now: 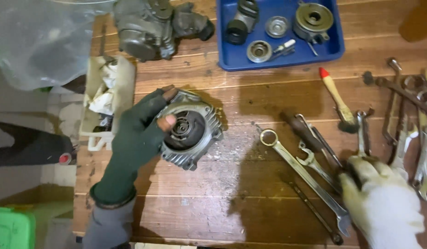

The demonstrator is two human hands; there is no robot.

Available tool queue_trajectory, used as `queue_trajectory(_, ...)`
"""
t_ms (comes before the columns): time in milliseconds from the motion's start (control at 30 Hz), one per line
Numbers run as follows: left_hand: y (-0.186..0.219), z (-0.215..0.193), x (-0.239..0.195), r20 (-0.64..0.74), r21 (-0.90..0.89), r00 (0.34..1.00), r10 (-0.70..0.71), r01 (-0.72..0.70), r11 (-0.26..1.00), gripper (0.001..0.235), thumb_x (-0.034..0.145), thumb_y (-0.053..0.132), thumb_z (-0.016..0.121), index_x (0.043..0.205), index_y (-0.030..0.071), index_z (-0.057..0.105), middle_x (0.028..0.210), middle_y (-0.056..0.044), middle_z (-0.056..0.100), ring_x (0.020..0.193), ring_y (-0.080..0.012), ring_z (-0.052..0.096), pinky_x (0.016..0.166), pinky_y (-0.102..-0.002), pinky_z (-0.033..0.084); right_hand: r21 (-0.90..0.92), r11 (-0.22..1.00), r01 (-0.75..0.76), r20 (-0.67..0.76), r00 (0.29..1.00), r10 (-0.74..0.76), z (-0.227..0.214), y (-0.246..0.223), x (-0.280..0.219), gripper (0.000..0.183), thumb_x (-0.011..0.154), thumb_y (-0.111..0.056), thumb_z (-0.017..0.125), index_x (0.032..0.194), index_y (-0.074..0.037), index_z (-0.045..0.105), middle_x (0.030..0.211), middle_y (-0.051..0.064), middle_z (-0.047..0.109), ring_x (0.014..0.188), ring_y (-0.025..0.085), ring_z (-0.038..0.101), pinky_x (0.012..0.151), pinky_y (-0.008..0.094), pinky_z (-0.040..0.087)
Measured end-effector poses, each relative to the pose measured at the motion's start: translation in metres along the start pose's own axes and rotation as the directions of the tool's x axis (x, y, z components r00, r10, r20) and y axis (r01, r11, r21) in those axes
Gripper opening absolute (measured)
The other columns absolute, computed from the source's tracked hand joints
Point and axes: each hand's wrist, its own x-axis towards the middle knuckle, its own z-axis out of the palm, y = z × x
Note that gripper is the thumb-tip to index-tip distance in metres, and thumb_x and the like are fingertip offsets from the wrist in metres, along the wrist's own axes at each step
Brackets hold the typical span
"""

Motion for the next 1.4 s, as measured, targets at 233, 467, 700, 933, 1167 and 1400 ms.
queue_trajectory(233,-0.016,-0.015,0.005,-0.044,0.085,0.994,-0.102,0.105,0.991,0.053,0.096,0.040,0.060,0.142,0.015,0.060,0.152,-0.013,0.055,0.150,-0.0299,0.043,0.120,-0.046,0.045,-0.012,0.998,0.065,-0.030,0.997,-0.066,0.035,0.013,0.033,0.057,0.089,-0.056,0.047,0.145,-0.046,0.052,0.145,0.009,0.066,0.137,0.033,0.060,0.115,0.043,0.046)
queue_trajectory(467,-0.015,-0.017,0.007,-0.031,-0.044,0.985,-0.167,0.165,0.985,0.055,0.094,0.036,0.060,0.143,0.009,0.058,0.155,-0.013,0.053,0.144,-0.0266,0.051,0.109,-0.040,0.056,0.141,0.946,0.292,-0.655,0.744,-0.132,0.088,0.034,0.031,0.049,0.095,-0.029,0.069,0.141,-0.013,0.076,0.120,0.023,0.071,0.095,0.042,0.071,0.083,0.046,0.060)
queue_trajectory(700,-0.021,-0.015,0.004,-0.096,-0.151,0.995,0.005,-0.020,0.988,0.039,0.098,0.025,0.067,0.133,0.008,0.069,0.132,-0.022,0.068,0.126,-0.0319,0.061,0.109,-0.055,0.047,0.556,0.694,0.458,-0.577,0.813,-0.074,0.099,0.041,0.038,0.034,0.110,-0.024,0.057,0.136,-0.004,0.066,0.117,0.023,0.069,0.093,0.035,0.067,0.087,0.039,0.054)
queue_trajectory(933,-0.011,-0.003,-0.009,-0.071,-0.016,0.997,0.031,-0.032,0.999,0.057,0.096,0.043,0.062,0.142,0.009,0.057,0.155,-0.020,0.051,0.148,-0.0365,0.046,0.115,-0.053,0.052,0.886,0.152,0.438,-0.433,0.899,-0.067,0.109,0.046,0.035,0.028,0.127,-0.015,0.045,0.130,0.010,0.058,0.113,0.026,0.066,0.091,0.031,0.062,0.092,0.034,0.045)
queue_trajectory(1167,-0.030,0.021,-0.024,-0.085,0.293,0.938,0.335,-0.298,0.908,0.054,0.101,0.046,0.062,0.145,0.014,0.057,0.152,-0.019,0.054,0.149,-0.0398,0.049,0.123,-0.056,0.048,0.576,0.463,0.673,-0.726,0.682,-0.088,-0.005,-0.097,-0.080,0.024,0.083,-0.006,0.085,0.105,-0.007,0.078,0.094,0.007,0.074,0.076,0.016,0.065,0.079,0.029,0.051)
queue_trajectory(1400,-0.029,0.023,-0.022,-0.105,0.332,0.874,0.475,-0.419,0.845,0.049,0.104,0.038,0.065,0.145,0.012,0.056,0.148,-0.021,0.057,0.143,-0.0393,0.057,0.121,-0.053,0.054,0.344,0.423,0.838,-0.867,0.456,-0.199,0.005,-0.123,-0.064,0.029,0.082,-0.014,0.083,0.108,-0.008,0.072,0.098,0.011,0.073,0.071,0.017,0.064,0.065,0.030,0.055)
